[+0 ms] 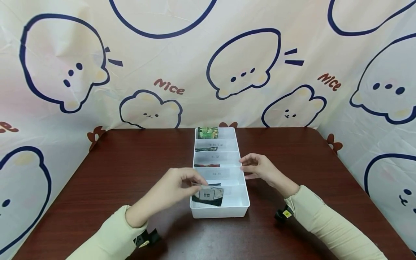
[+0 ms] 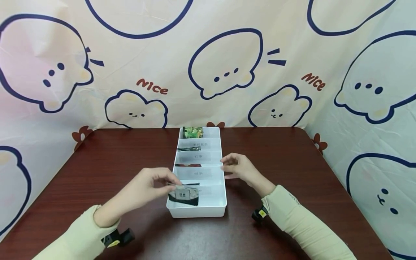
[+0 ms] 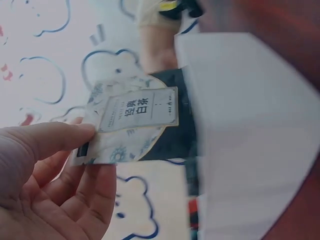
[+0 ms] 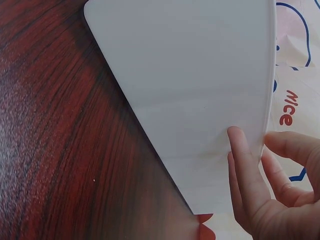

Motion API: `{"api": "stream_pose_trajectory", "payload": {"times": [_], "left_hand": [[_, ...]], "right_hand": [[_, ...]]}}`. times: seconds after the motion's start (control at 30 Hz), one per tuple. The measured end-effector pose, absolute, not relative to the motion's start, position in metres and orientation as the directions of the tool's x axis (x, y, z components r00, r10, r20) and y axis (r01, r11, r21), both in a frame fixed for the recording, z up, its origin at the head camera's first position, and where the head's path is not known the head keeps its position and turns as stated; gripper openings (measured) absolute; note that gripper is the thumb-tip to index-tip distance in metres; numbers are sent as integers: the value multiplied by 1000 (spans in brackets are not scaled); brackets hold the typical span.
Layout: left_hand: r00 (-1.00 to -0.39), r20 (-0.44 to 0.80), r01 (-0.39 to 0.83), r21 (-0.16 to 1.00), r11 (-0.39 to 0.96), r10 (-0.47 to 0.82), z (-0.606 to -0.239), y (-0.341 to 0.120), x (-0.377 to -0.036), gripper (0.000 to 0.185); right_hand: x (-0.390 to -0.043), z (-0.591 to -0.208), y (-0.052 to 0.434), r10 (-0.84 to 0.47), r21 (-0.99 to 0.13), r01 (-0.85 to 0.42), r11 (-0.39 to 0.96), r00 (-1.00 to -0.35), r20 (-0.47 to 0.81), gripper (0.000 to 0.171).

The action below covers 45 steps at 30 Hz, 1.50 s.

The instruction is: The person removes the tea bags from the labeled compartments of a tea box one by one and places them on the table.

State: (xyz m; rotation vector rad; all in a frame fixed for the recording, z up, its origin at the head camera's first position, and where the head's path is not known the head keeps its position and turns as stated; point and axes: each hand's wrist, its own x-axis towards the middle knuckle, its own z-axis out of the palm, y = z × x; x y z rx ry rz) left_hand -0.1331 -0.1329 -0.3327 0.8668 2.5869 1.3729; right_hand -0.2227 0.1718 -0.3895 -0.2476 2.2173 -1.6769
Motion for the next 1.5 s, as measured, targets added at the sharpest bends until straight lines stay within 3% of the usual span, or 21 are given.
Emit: {"api": "stream_pose_trajectory", "payload": {"times": [0.33,0.67,1.03,1.5], "left_hand": [[-913,264,367,863,346,312,-290,-159,-174,11],[-992,74,85,991,103,102,-298,-198,-254,41],[-989,-149,-147,956,252,-13,-353,-214,-306,39],[-977,-211,-202,863,464,-32,-398,-210,-318,28]], "right_hand": [[-224,-395,176,-342,-956,68,287,-925,-168,36],[-224,-398,175,-336,-957,77,279,-926,-172,35],[-224,-395,173,-340,-960,73,272,-926,-166,36],[-226,-396,173,-334,-961,91,260,-926,-178,35]]}}
